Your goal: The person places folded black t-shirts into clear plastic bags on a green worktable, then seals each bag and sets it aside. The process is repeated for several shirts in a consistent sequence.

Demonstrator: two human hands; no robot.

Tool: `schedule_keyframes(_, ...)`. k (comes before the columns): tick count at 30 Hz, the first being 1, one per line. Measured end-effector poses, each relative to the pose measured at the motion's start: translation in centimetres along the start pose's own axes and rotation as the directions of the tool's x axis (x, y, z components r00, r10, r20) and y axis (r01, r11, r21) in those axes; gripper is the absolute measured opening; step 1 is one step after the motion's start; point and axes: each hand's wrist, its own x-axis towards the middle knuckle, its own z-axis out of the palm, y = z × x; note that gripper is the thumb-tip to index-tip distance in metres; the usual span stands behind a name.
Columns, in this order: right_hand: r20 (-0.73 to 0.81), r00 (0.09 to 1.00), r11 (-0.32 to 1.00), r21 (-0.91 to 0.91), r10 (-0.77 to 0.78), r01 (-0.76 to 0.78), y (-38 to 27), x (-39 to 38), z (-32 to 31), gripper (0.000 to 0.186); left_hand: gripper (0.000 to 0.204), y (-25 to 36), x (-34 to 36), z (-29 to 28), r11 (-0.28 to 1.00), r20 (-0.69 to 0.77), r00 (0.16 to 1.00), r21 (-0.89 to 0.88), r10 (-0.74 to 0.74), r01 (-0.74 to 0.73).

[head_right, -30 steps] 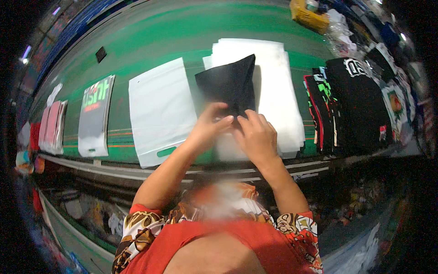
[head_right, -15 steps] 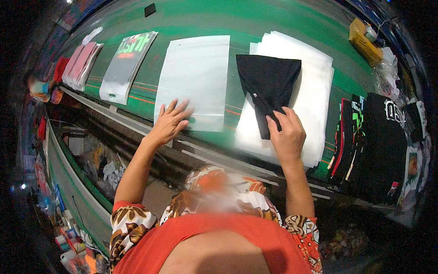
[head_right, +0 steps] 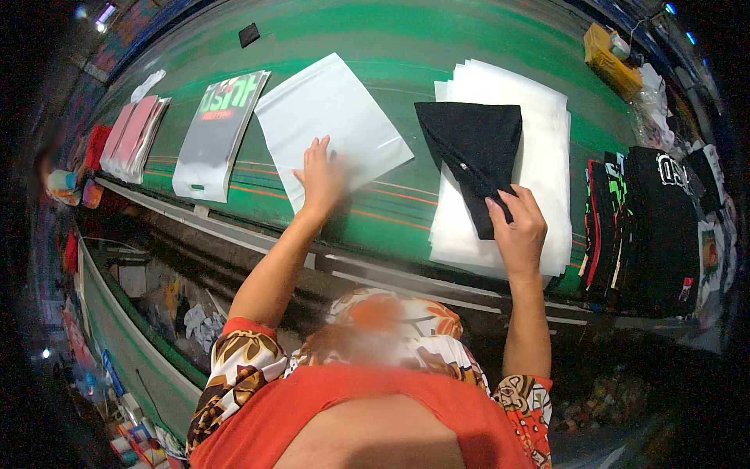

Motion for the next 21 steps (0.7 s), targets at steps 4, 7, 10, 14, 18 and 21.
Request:
schedule_keyframes(4,-0.003,0.998,0.997,-0.045,0.055,-0.055,-0.3,-0.1,0.1,0.022,0.029,-3.1,1.0,-2.4,0.884,0.085,0.925,-0.336,0.371,-0.324)
schedule_keyframes(7,-0.004,0.995,0.994,-0.038,0.104,-0.104,-1.1,0.0,0.2,0.024,0.021,-3.8,-0.4,-6.1,0.849,0.199,0.833,-0.242,0.517,-0.469)
schedule_keyframes(10,-0.017,0.994,0.992,-0.077,0.103,-0.104,-1.2,-0.1,0.5,0.024,0.024,-4.9,-0.5,-7.4,0.841,0.23,0.814,-0.251,0.533,-0.48)
schedule_keyframes(14,0.007,0.992,0.989,-0.083,0.122,-0.121,-1.8,0.2,0.5,0.024,0.022,-6.3,-0.3,-6.6,0.841,0.223,0.82,-0.277,0.527,-0.465)
schedule_keyframes(18,0.018,0.99,0.987,-0.072,0.143,-0.141,-2.0,0.2,0.6,0.023,0.019,-6.8,-0.2,-5.9,0.834,0.173,0.831,-0.284,0.529,-0.473)
schedule_keyframes(21,0.009,0.991,0.989,-0.067,0.135,-0.134,-1.6,0.0,0.7,0.023,0.011,-6.9,-0.1,-5.4,0.849,0.214,0.824,-0.203,0.525,-0.488)
